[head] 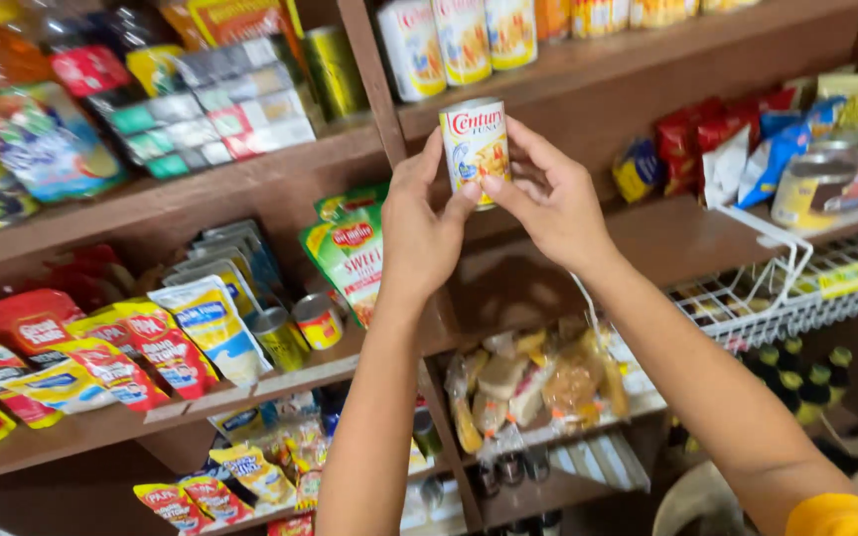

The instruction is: Stocking canned goods onto grocery store shelves.

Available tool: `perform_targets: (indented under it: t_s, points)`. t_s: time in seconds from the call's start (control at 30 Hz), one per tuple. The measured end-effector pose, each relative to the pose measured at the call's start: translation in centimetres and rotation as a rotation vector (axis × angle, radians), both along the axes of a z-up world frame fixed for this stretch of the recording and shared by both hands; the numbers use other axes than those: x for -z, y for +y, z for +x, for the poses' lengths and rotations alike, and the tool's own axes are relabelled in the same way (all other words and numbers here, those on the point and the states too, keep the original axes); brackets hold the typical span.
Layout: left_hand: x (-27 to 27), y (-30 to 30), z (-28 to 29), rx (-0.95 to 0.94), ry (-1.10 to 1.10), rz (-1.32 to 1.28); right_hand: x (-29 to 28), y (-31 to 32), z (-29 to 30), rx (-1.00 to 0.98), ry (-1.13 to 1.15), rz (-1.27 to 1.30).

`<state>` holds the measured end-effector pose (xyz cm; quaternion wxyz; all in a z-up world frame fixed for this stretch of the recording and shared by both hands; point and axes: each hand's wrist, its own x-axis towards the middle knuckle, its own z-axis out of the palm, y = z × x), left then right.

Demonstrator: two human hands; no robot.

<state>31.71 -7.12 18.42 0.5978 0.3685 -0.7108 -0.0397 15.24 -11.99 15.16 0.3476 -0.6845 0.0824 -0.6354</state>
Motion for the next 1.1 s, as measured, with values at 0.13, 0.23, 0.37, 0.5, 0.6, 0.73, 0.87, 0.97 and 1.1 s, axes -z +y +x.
perform_targets:
  t_s: [0.13,0.23,0.37,0.5,0.6,0.73,0.87,0.97,1.1]
  points:
    - [-3.5,-3.1,0.1,-0.179,-0.092,-0.171,-4.4,-2.9,0.6,0.143,0.022,-0.168]
    - [-4.1,-6.3,-0.6,-0.236,-0.081,-0.199,-5.5,-5.7,0.4,0.296,0.040,-0.248]
    - [-4.1,-9.6,-1.5,-0.282,-0.062,-0.301,-7.3,-7.5,-0.1,0.452,0.044,-0.359]
    - [-4.7,-10.6,-2.2,-0.280,-0.025,-0.345,-7.6,-10.6,-0.5,0.544,0.041,-0.410]
    - [-5.0,-10.7,-2.1,-0.251,-0.014,-0.374,-8.7,-10.1,-0.7,0.602,0.078,-0.356]
    - [-4.1,-10.4,-1.7,-0.225,-0.010,-0.402,-7.8,-10.2,-0.4,0.638,0.114,-0.438]
    - [-3.2,-11.3,-1.5,-0.277,-0.083,-0.503,-7.3,-10.8,0.5,0.811,0.021,-0.636]
    - [-2.5,-11.4,-2.2,-0.333,-0.108,-0.572,-7.1,-10.4,0.7,0.838,0.024,-0.603]
    - [-1.8,-12.1,-2.7,-0.389,-0.110,-0.707,-7.2,-9.4,0.4,0.855,-0.025,-0.724]
